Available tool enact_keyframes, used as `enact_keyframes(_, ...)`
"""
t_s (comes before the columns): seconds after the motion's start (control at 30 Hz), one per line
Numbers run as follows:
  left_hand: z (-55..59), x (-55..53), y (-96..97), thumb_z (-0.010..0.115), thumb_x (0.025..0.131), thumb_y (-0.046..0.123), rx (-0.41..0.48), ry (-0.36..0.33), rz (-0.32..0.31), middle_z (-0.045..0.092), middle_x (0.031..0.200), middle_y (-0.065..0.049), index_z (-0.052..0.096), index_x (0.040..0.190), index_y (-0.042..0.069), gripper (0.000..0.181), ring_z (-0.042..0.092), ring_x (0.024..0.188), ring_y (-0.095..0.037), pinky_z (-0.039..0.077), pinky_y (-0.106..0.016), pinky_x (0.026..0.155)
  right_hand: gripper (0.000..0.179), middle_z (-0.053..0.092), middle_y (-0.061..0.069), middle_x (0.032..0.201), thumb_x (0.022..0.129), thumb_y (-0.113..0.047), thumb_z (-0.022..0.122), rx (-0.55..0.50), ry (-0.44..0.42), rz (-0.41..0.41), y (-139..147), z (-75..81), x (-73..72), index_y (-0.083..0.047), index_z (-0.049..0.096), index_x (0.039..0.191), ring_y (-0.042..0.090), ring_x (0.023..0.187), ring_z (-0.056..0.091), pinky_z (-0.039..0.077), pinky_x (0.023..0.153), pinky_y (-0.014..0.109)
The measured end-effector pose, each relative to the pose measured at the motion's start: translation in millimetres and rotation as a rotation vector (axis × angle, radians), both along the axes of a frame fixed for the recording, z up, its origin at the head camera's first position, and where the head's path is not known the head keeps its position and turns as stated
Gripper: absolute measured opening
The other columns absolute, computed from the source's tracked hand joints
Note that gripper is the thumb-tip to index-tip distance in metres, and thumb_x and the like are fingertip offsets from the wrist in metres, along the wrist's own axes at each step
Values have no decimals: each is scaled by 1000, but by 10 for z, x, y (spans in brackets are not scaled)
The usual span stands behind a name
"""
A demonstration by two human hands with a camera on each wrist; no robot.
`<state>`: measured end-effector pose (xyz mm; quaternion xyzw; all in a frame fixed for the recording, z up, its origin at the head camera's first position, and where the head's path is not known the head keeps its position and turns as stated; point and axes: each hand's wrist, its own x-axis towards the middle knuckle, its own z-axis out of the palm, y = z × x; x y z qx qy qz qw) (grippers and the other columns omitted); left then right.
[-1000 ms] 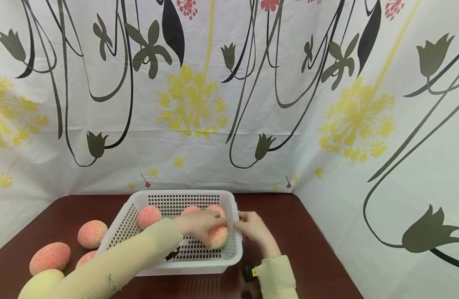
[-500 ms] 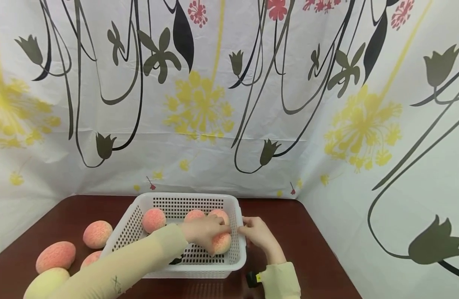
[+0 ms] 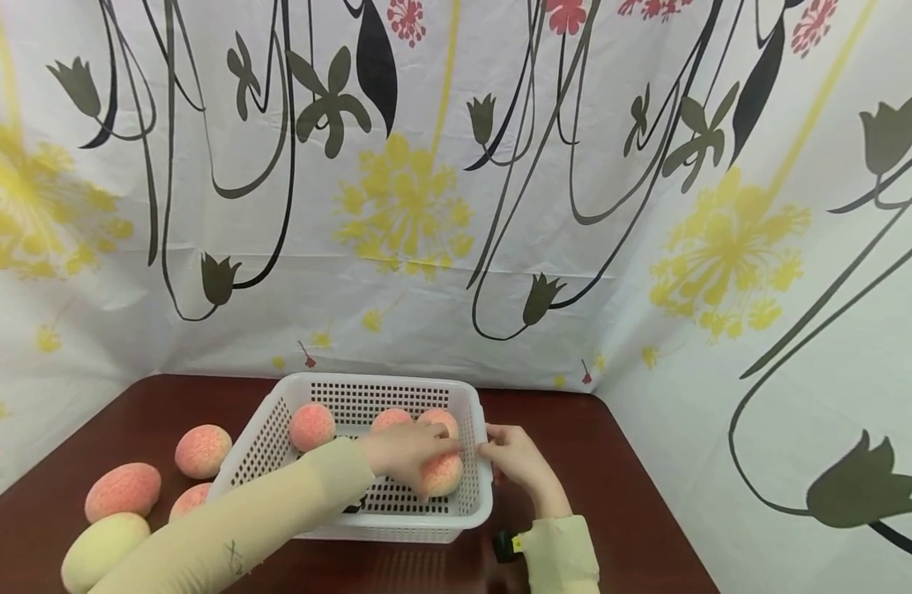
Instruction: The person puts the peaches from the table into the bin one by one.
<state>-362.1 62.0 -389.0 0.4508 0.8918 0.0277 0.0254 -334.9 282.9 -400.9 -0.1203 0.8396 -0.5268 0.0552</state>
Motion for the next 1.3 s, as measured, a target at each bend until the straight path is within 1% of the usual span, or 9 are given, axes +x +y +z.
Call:
enact_keyframes(0.17,44,-21,-58,85,72,28,68,-113,-2,49,122,0,44,146,24,85,48,100,-7,44,-22,82,48,65,9,76,91,-9,57,16,-8,-29,19,12,5,4,51,137,22,50,46,45,48,38)
enact_keyframes(0.27,83,-35,-91,83,74,30,75,-136,12,48,129,-3,45,145,22,82,49,109,-10,43,-25,89,47,66,9,77,91,-9,56,25,0,-31,30,28,-2,3,51,137,19,50,46,44,47,33)
enact_keyframes(0.37,125,-42,-109,83,76,29,62,-133,25,51,134,-3,46,144,20,78,48,122,-15,41,-31,98,47,66,9,79,92,-9,56,29,11,-37,31,52,-17,3,51,137,18,51,48,43,47,32)
enact_keyframes(0.47,168,-38,-107,82,78,26,46,-134,38,54,135,-2,47,143,20,75,47,127,-19,39,-34,102,48,66,9,80,92,-9,56,27,11,-41,23,66,-38,3,51,137,20,53,50,45,49,33)
enact_keyframes(0.67,206,-50,-70,82,75,20,17,-118,40,58,126,-1,48,141,19,74,54,116,-15,43,-31,96,49,66,10,77,91,-10,57,10,2,-46,3,87,-30,3,51,138,26,54,50,46,51,39)
enact_keyframes(0.97,221,-72,-88,81,77,23,27,-97,33,57,124,-3,49,141,21,72,55,105,-12,45,-30,91,49,68,11,83,92,-10,57,-15,-25,-65,16,97,-53,1,49,139,22,54,51,47,50,36)
enact_keyframes(1.07,218,-47,-100,80,78,26,9,-98,50,55,129,-3,46,144,22,74,54,112,-14,44,-31,94,50,66,10,79,93,-11,58,-16,-26,-48,9,85,-40,2,48,140,23,53,49,46,51,37)
enact_keyframes(1.2,223,7,-122,80,79,32,-3,-141,75,51,138,-4,42,147,23,78,49,123,-16,42,-32,98,50,62,8,71,92,-10,58,2,-34,-37,-3,68,-14,2,49,140,20,50,45,43,49,35)
enact_keyframes(1.3,245,25,-147,80,79,34,8,-149,82,50,140,-5,42,148,23,79,51,121,-16,43,-31,96,50,63,8,72,91,-10,59,6,-31,-42,-4,64,-9,3,50,138,17,50,46,42,48,33)
